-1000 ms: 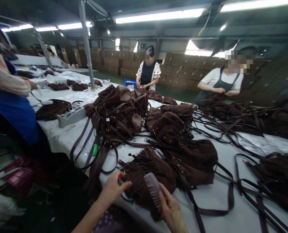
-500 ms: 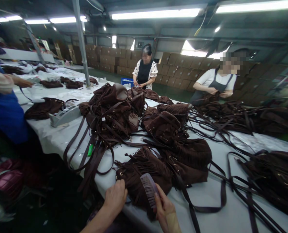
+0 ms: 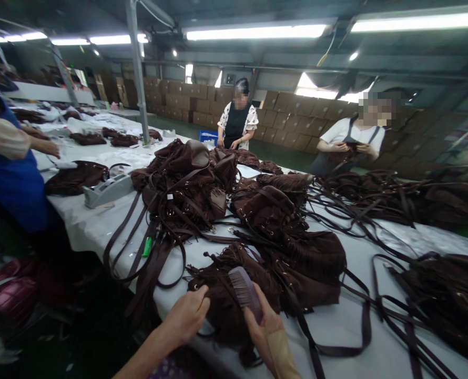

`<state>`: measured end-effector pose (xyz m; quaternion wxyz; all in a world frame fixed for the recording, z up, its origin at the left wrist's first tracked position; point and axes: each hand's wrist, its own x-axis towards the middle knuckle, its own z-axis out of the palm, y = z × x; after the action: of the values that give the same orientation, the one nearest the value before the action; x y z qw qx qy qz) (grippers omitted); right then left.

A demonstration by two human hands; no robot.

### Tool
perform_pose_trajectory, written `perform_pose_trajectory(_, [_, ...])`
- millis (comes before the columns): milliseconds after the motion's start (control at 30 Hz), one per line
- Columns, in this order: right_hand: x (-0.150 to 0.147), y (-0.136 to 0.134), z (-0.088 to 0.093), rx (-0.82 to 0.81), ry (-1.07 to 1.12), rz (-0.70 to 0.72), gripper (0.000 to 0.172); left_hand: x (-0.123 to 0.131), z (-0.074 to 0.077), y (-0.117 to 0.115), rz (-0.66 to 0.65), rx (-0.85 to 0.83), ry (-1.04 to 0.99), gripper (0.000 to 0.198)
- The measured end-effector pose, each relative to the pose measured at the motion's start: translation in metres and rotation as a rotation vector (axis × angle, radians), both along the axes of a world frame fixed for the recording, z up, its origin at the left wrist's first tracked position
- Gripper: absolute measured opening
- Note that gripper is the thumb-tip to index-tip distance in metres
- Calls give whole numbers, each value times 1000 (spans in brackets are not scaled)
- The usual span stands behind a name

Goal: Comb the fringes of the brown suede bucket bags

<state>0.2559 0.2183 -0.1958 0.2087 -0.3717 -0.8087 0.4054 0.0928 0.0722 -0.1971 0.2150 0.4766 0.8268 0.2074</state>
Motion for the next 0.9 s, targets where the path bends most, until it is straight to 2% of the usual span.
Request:
perform_pose_trajectory(100, [-18, -4, 11, 47, -100, 90, 77, -5, 20, 10, -19, -36, 70, 37])
perform_pose_trajectory(167, [-25, -8, 11, 90, -124, 146, 84, -11, 29, 17, -21, -35, 91, 34])
perform_pose_trajectory(267, [-23, -7, 6, 199, -113, 174, 83, -21, 30, 25, 31, 73, 13, 24])
perform_pose_trajectory(333, [-14, -2, 4, 249, -83, 136, 79, -22, 21, 27, 85, 148, -210, 23])
perform_pose_trajectory(500, [5, 6, 5, 144, -61, -11, 74, 1, -18, 19, 251, 210, -1224, 28])
perform_pose_trajectory(567, [6, 4, 1, 89, -49, -24, 74, 11, -31, 16, 253, 275, -1493, 26])
perform_pose_trajectory(600, [5, 3, -1, 63, -42, -15, 75, 14, -36, 15, 256, 286, -1562, 27])
perform_pose_trajectory(667, [2, 1, -6, 19, -40, 15, 77, 15, -41, 15, 295, 310, -1548, 28])
perform_pose_trajectory(733, [-1, 0, -6, 0, -40, 64, 77, 11, -39, 17, 347, 349, -1361, 25])
perform_pose_trajectory(800, [-4, 0, -1, 10, -44, 113, 77, 5, -30, 18, 331, 364, -1150, 20])
perform_pose_trajectory(900, [-10, 1, 4, 55, -50, 177, 83, -2, -4, 18, 188, 305, -856, 22])
